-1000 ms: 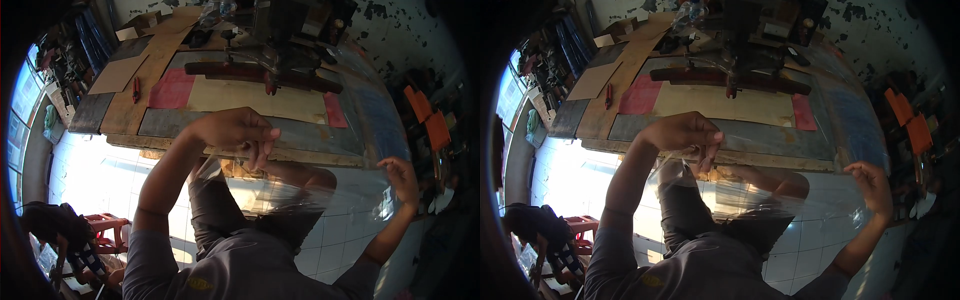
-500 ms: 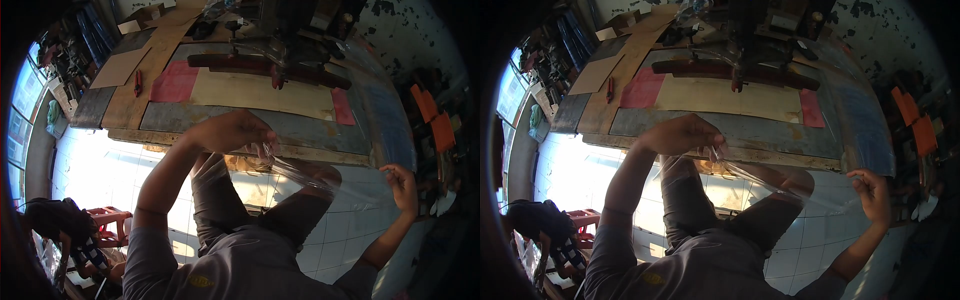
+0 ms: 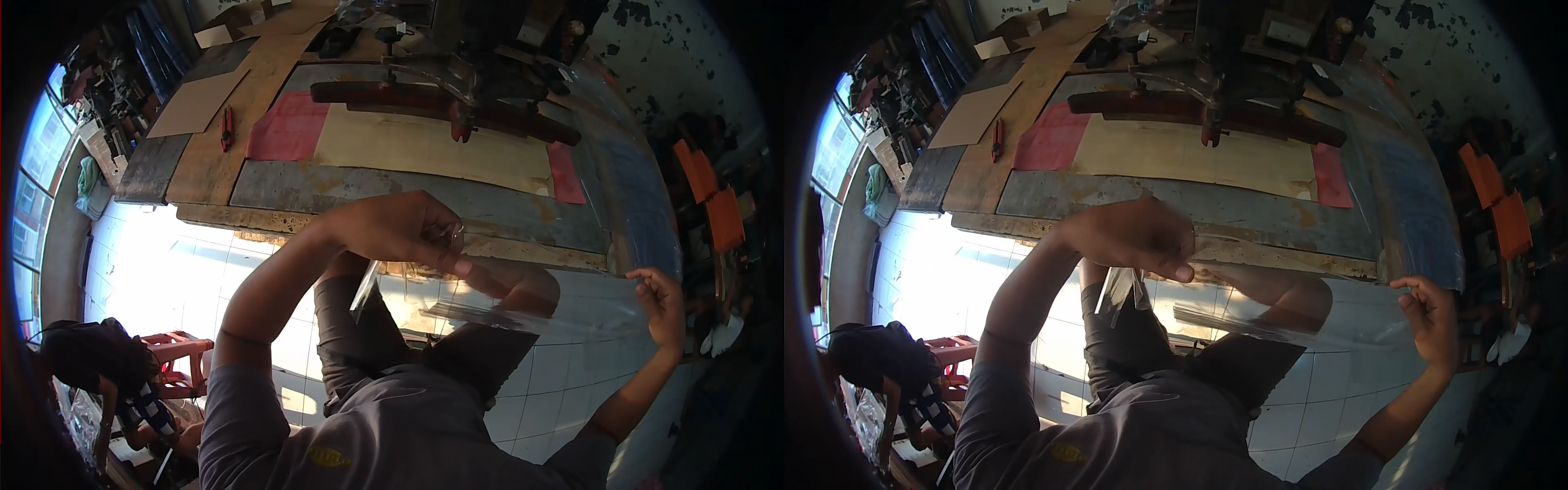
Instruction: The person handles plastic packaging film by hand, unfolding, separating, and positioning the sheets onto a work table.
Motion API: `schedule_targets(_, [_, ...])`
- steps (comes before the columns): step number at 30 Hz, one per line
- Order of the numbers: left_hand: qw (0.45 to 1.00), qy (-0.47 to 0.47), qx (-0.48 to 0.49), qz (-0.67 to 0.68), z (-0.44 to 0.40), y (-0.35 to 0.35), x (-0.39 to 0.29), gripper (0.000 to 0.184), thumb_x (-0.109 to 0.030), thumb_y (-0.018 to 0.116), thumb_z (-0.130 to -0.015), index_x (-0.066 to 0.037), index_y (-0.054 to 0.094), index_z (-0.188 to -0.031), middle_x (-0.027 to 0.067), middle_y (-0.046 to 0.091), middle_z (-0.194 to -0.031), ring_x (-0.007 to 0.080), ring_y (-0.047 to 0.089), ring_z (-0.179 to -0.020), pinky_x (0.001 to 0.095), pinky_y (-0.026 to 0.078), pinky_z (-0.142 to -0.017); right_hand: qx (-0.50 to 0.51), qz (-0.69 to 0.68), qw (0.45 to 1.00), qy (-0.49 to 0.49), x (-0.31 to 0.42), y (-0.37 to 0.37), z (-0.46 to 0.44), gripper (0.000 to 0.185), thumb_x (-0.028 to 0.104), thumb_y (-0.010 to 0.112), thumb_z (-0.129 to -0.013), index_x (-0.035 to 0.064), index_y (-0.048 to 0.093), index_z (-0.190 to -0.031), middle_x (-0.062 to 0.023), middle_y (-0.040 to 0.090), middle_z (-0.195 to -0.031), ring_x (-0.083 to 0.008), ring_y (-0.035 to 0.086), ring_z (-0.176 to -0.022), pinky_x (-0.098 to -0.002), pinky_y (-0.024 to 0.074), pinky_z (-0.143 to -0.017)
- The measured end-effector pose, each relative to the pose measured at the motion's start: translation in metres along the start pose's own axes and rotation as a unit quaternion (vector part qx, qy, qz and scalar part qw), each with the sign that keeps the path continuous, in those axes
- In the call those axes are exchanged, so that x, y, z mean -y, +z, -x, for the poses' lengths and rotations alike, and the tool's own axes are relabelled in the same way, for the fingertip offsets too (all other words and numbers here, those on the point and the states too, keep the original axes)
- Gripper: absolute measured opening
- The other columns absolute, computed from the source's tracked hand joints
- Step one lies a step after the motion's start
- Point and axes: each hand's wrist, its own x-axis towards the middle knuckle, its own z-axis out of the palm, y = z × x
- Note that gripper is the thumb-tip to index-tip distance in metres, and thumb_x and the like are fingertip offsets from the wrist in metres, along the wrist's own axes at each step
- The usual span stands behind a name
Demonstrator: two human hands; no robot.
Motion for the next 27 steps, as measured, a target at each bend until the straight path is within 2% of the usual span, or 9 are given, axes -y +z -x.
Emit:
schedule_targets(1, [1.0,0.001,0.014,0.013,0.0,-0.001,0.001,0.035,-0.036,0.077,-0.097,-0.006,0.066,-0.082,-0.002,0.065,-0.072,0.0065,0.058,-0.068,0.0267,0.046,-0.066,-0.002,-0.003,1.0,0.003,0.001,0.0,0.0,0.046,0.045,0.068,-0.102,-0.001,0.071,-0.108,0.0094,0.031,-0.063,-0.0019,0.027,-0.058,-0.0275,0.0184,-0.054])
schedule_targets(4, [0.999,0.022,-0.033,-0.024,-0.004,-0.002,0.012,0.036,-0.032,0.08,-0.094,-0.008,0.059,-0.079,-0.0025,0.064,-0.07,0.0067,0.059,-0.066,0.0255,0.048,-0.066,0.024,-0.016,1.0,-0.006,-0.001,-0.003,0.001,0.047,0.046,0.066,-0.103,-0.0007,0.07,-0.11,0.0102,0.033,-0.067,-0.0013,0.027,-0.061,-0.026,0.018,-0.056])
schedule_targets(7, [0.995,-0.025,-0.055,0.077,-0.004,0.005,0.012,0.037,-0.032,0.08,-0.094,-0.007,0.057,-0.08,-0.0008,0.066,-0.072,0.0072,0.065,-0.07,0.0246,0.051,-0.068,0.03,-0.001,1.0,-0.005,0.001,-0.001,0.002,0.051,0.048,0.066,-0.102,-0.0012,0.07,-0.11,0.0094,0.032,-0.066,-0.0018,0.027,-0.061,-0.0263,0.0182,-0.056])
schedule_targets(10, [0.993,-0.062,-0.088,0.057,-0.002,0.008,0.007,0.036,-0.032,0.08,-0.094,-0.006,0.058,-0.083,0.0023,0.07,-0.074,0.0092,0.07,-0.076,0.0256,0.054,-0.072,0.028,-0.004,1.0,-0.011,0.005,0.002,0.003,0.053,0.05,0.066,-0.102,-0.0016,0.07,-0.11,0.0088,0.032,-0.066,-0.0025,0.028,-0.06,-0.0266,0.0188,-0.056])
schedule_targets(13, [0.988,-0.069,-0.133,0.02,0.003,0.01,-0.012,0.031,-0.028,0.078,-0.094,-0.001,0.065,-0.086,0.0062,0.075,-0.078,0.0091,0.068,-0.065,0.0245,0.052,-0.056,0.023,0.014,0.999,-0.021,0.004,0.001,0.005,0.053,0.051,0.065,-0.102,-0.0013,0.07,-0.109,0.0082,0.032,-0.065,-0.0029,0.028,-0.06,-0.0268,0.0194,-0.056])
schedule_targets(19, [0.992,0.006,-0.114,-0.062,-0.003,0.009,0.009,0.03,-0.032,0.077,-0.094,-0.002,0.079,-0.096,0.0061,0.079,-0.086,0.0132,0.073,-0.075,0.0293,0.057,-0.074,0.008,0.018,1.0,-0.015,0.004,0.001,0.007,0.056,0.055,0.069,-0.098,-0.0003,0.072,-0.11,0.0081,0.031,-0.063,-0.0033,0.029,-0.059,-0.0273,0.0207,-0.056])
schedule_targets(22, [0.993,-0.026,-0.09,-0.067,0.001,0.006,-0.002,0.034,-0.037,0.075,-0.095,-0.003,0.08,-0.094,0.0069,0.08,-0.089,0.0156,0.075,-0.083,0.0315,0.056,-0.086,0.016,0.02,0.999,-0.025,0.004,0.0,0.009,0.057,0.055,0.066,-0.1,-0.0008,0.071,-0.11,0.0082,0.032,-0.064,-0.0032,0.029,-0.058,-0.027,0.0202,-0.055])
schedule_targets(27, [0.995,0.002,-0.088,-0.052,-0.001,0.004,0.013,0.036,-0.038,0.07,-0.099,-0.005,0.081,-0.104,0.0071,0.08,-0.094,0.015,0.074,-0.089,0.0323,0.055,-0.089,0.016,0.034,0.999,-0.022,0.004,0.003,0.012,0.058,0.056,0.066,-0.099,-0.0008,0.071,-0.111,0.0081,0.032,-0.064,-0.0033,0.029,-0.059,-0.0269,0.021,-0.055])
